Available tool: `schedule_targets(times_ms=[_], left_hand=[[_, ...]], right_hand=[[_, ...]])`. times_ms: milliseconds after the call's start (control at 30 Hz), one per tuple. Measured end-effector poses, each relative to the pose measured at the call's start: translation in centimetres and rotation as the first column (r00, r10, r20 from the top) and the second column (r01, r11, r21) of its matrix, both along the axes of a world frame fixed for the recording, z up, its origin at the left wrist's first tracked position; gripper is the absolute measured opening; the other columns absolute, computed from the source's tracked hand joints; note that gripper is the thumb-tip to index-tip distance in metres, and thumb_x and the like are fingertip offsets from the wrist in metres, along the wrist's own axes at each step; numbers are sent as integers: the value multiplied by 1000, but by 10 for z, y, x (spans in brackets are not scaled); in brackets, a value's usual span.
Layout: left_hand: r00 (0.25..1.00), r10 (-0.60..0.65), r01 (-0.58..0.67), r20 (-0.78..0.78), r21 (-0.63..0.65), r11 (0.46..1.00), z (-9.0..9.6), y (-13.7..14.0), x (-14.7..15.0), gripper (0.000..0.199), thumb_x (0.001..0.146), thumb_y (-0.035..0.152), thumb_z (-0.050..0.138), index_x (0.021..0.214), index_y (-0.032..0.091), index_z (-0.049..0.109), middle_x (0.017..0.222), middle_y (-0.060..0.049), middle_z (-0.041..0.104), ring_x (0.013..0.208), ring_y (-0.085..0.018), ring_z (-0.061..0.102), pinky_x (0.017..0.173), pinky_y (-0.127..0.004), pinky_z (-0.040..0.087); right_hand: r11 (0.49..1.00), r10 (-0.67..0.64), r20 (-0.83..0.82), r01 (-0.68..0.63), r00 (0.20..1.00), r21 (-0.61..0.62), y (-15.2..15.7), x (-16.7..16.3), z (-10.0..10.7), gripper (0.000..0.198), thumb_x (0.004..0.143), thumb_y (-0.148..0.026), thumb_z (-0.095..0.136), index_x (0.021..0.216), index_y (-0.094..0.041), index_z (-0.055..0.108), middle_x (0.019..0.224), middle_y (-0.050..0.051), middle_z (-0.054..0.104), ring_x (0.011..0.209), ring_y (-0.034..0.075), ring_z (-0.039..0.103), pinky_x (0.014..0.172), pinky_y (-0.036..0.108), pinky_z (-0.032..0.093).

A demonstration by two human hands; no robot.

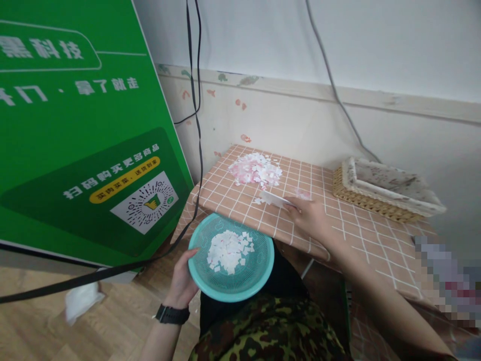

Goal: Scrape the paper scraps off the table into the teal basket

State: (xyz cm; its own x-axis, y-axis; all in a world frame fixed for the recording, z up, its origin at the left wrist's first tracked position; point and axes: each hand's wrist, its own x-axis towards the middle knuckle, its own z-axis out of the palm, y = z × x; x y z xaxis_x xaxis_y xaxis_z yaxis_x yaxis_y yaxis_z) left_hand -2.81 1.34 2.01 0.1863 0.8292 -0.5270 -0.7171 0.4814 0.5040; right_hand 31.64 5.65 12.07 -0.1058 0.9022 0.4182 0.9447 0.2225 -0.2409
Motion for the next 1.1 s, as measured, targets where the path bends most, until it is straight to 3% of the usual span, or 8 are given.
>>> schedule_targets(times_ms=[133,233,333,467,633,900,1100], left_hand=[[1000,-8,8,-21,3,1000,-1,-1,4,15,74,14,60,84,9,70,80,-12,76,84,-30,71,79,-44,56],[999,-5,4,-36,-13,1000,-1,-2,7,12,74,13,60,81,10,70,77,-12,75,80,-29,71,78,-43,57],[999,-18,17,-38,-10,1000,0,-2,8,14,74,13,61,84,9,70,78,-12,75,77,-28,71,77,-43,56],[999,-28,28,-45,2,1000,1,-3,9,14,74,14,60,83,8,70,76,-12,75,73,-27,71,77,-42,56],[999,-38,38,-36,0,999,1,-2,10,15,75,15,60,85,8,69,77,-13,75,78,-29,70,79,-43,55],[999,-48,48,-22,2,999,1,-4,12,15,76,15,59,84,8,69,76,-12,75,77,-28,71,78,-42,55],[998,-56,57,-14,12,998,-1,-6,15,16,77,17,59,86,9,69,78,-11,76,75,-28,71,77,-42,56]], right_hand=[[999,-29,39,28,999,30,3,2,2,27,86,-26,47,100,-19,70,70,5,71,56,18,61,54,27,40],[1000,22,31,-22,999,-16,3,3,5,27,86,-25,47,96,-19,70,65,4,69,54,17,60,53,26,38],[998,58,-30,-59,998,-10,3,4,7,26,86,-26,48,97,-20,70,72,5,71,58,17,62,56,26,41],[999,-19,-3,20,1000,49,3,7,7,26,86,-29,49,97,-20,70,78,6,73,61,19,64,58,28,42],[998,45,11,-44,999,-47,0,2,6,26,87,-26,47,97,-20,70,72,5,71,58,18,63,55,27,40],[989,-100,-15,101,995,105,-12,15,7,26,84,-29,52,101,-21,71,71,5,71,50,16,59,50,27,40],[999,-9,-11,10,1000,48,-16,1,-1,28,86,-27,49,104,-21,70,73,5,72,54,16,62,52,26,41]])
